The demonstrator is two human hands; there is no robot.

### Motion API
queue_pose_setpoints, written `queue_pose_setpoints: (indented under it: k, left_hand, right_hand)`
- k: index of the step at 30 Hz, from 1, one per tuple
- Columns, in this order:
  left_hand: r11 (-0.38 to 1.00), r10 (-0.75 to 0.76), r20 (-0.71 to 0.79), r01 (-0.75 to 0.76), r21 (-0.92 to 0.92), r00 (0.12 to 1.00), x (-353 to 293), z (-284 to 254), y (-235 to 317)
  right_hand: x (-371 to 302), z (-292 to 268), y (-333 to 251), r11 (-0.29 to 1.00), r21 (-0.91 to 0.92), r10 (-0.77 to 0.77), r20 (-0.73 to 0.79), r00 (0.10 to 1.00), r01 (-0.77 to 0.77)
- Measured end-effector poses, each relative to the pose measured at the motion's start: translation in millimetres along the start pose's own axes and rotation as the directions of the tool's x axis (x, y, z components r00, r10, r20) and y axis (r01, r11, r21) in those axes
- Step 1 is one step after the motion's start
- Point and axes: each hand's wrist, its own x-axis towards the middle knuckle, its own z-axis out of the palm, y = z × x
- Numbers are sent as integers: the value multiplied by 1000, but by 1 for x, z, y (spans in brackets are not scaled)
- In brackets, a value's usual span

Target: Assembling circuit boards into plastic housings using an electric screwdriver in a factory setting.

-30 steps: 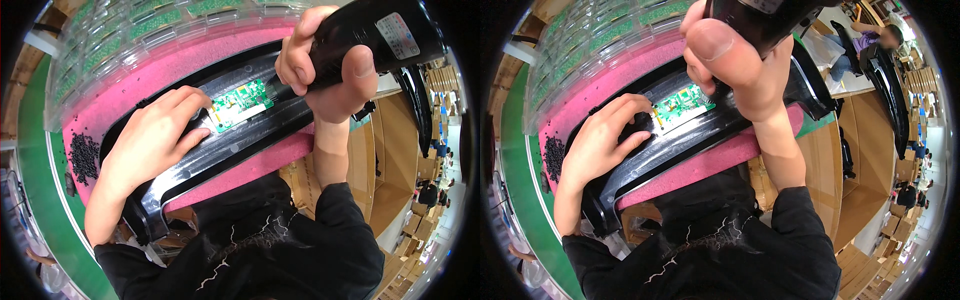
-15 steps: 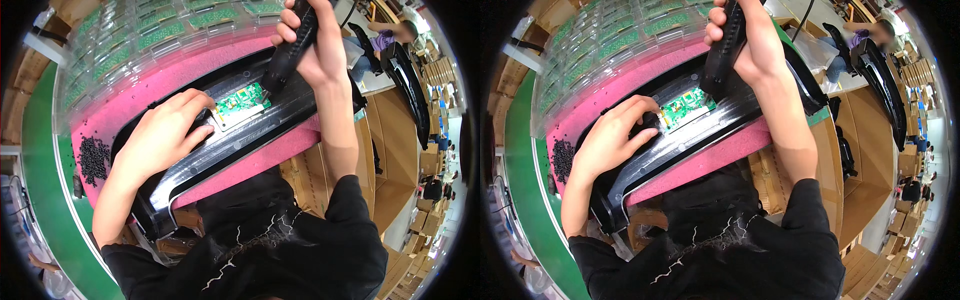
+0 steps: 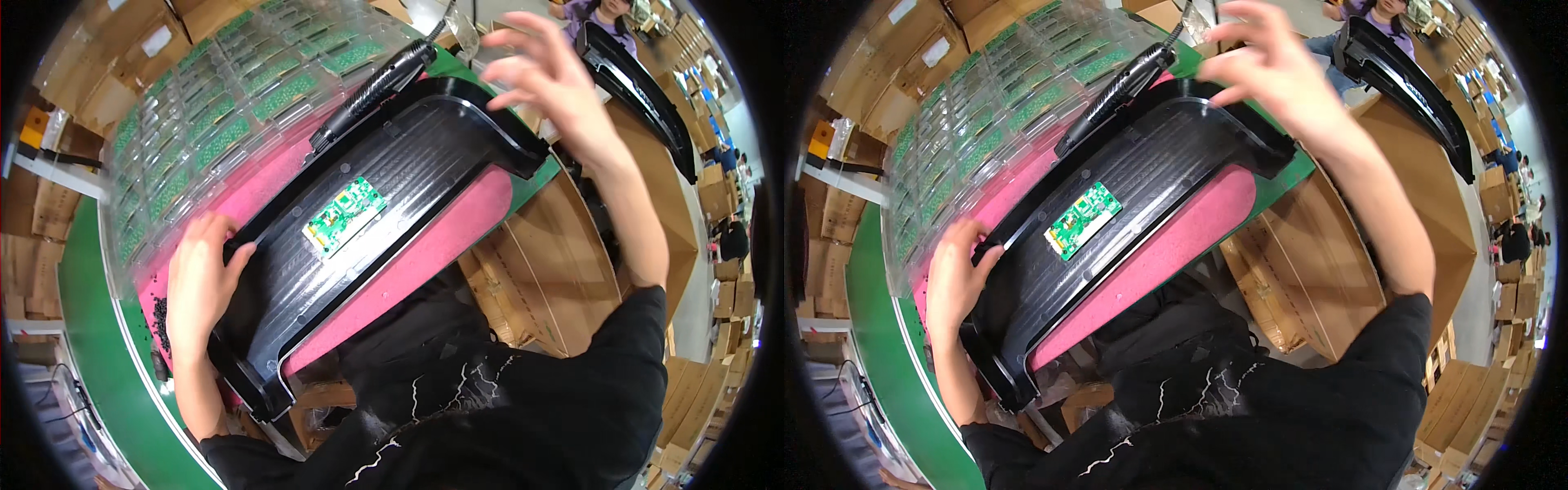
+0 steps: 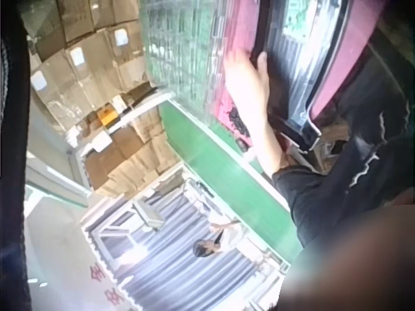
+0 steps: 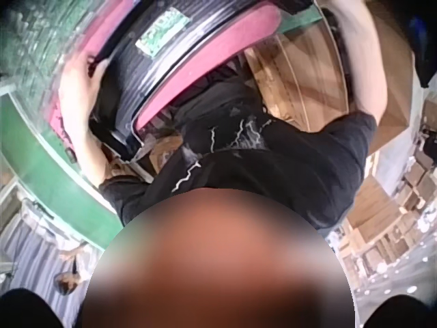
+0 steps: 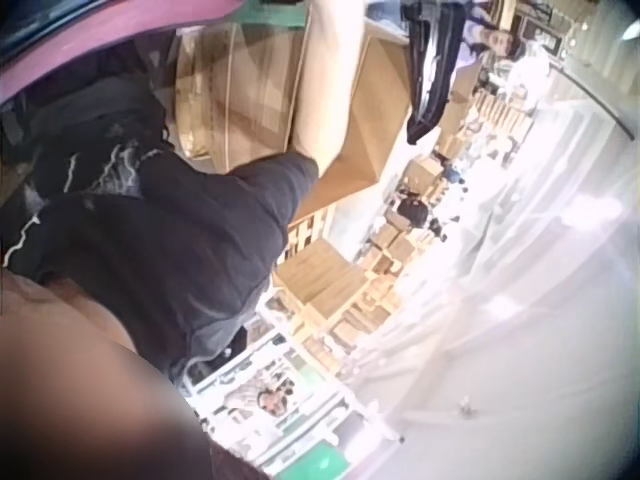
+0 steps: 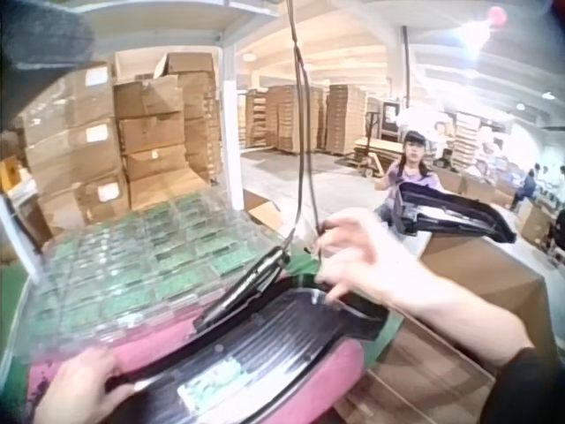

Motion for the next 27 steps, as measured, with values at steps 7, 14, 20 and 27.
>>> queue_pose_setpoints:
  k: [7, 14, 20, 27]
  left_hand:
    - [995, -81, 217, 92, -42, 973, -28, -6, 0]
    - [957, -196, -111, 166, -238, 974, -115, -36, 9]
    - [873, -482, -580, 415, -257, 657, -208, -65, -7]
    - [451, -887, -459, 125, -884, -47, -234, -90, -13]
  right_hand:
    - [-11, -236, 69, 23, -991, -543, -125, 830, -134]
    - [-57, -287, 133, -51, -941, -408, -287, 867, -336]
    - [-68, -231, 125, 142, -990, -337, -42, 941, 7]
    - [-49, -310, 107, -101, -893, -789, -197, 582, -438]
